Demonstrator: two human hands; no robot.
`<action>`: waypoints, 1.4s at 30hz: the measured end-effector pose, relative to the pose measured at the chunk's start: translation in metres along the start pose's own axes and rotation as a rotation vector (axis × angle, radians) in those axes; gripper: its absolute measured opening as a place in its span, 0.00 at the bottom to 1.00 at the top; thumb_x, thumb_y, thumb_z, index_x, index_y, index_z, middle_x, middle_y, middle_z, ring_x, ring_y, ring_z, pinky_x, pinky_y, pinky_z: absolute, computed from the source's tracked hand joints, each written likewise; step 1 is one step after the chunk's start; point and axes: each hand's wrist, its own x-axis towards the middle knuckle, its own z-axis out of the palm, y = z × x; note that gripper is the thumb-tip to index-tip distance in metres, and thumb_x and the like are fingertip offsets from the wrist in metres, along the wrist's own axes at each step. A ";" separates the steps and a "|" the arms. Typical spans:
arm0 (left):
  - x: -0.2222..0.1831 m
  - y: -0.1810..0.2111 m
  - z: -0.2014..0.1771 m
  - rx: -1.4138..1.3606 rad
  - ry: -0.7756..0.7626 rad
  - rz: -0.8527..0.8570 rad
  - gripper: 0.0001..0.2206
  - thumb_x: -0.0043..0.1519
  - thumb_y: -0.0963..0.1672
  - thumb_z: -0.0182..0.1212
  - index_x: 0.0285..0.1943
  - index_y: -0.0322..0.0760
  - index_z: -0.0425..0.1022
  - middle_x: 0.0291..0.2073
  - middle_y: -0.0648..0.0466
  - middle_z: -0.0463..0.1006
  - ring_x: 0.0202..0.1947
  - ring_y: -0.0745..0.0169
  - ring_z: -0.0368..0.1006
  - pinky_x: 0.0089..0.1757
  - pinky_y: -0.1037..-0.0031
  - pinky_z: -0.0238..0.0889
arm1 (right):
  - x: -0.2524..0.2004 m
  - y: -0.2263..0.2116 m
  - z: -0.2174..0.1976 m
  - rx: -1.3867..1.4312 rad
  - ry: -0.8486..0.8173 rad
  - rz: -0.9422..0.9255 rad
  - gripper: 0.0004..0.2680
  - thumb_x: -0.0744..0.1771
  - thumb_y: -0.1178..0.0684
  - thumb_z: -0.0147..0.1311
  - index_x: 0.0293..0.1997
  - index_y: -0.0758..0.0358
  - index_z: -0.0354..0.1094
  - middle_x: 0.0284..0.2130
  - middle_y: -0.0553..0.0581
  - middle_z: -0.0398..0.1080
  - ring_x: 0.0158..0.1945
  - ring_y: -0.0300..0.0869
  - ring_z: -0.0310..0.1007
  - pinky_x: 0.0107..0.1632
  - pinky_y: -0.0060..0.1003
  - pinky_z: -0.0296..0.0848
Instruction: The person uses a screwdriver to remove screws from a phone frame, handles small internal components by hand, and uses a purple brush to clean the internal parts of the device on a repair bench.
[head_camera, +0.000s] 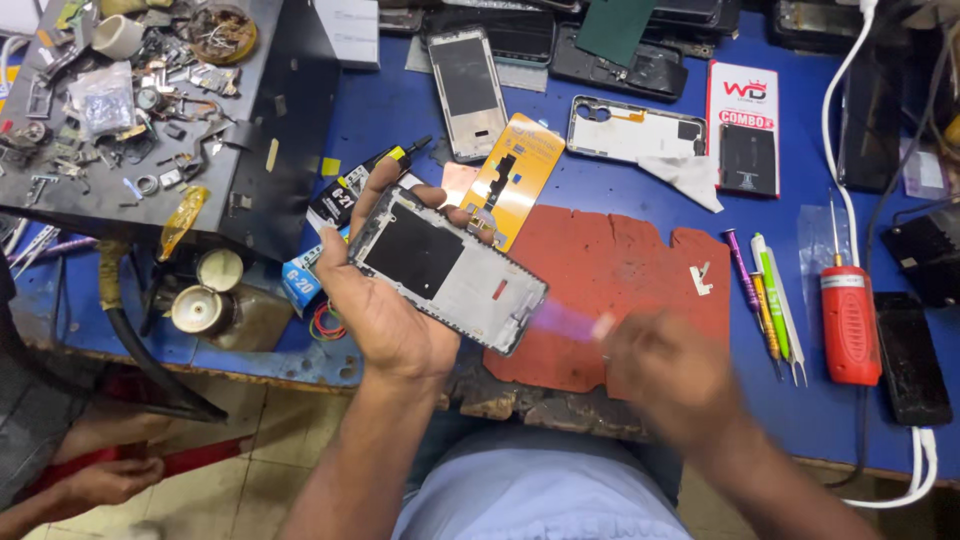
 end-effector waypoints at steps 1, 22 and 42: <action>-0.002 -0.001 -0.001 0.010 0.004 0.016 0.31 0.71 0.60 0.45 0.73 0.37 0.64 0.50 0.46 0.76 0.50 0.48 0.74 0.51 0.48 0.70 | 0.006 0.010 -0.001 -0.061 0.083 0.179 0.11 0.62 0.63 0.64 0.49 0.64 0.77 0.34 0.56 0.71 0.28 0.40 0.72 0.29 0.35 0.69; -0.014 0.005 0.014 0.317 0.004 0.118 0.26 0.62 0.33 0.56 0.72 0.26 0.59 0.60 0.41 0.73 0.63 0.46 0.72 0.58 0.56 0.73 | 0.030 -0.014 0.006 -0.082 0.028 0.179 0.12 0.63 0.62 0.63 0.51 0.65 0.74 0.37 0.58 0.69 0.30 0.43 0.75 0.30 0.38 0.73; -0.014 -0.015 0.027 0.301 -0.032 -0.025 0.26 0.62 0.33 0.56 0.72 0.26 0.61 0.60 0.40 0.73 0.65 0.41 0.72 0.58 0.50 0.71 | 0.025 -0.010 0.001 -0.114 0.083 0.122 0.14 0.63 0.63 0.64 0.53 0.68 0.73 0.36 0.60 0.70 0.28 0.43 0.73 0.28 0.39 0.71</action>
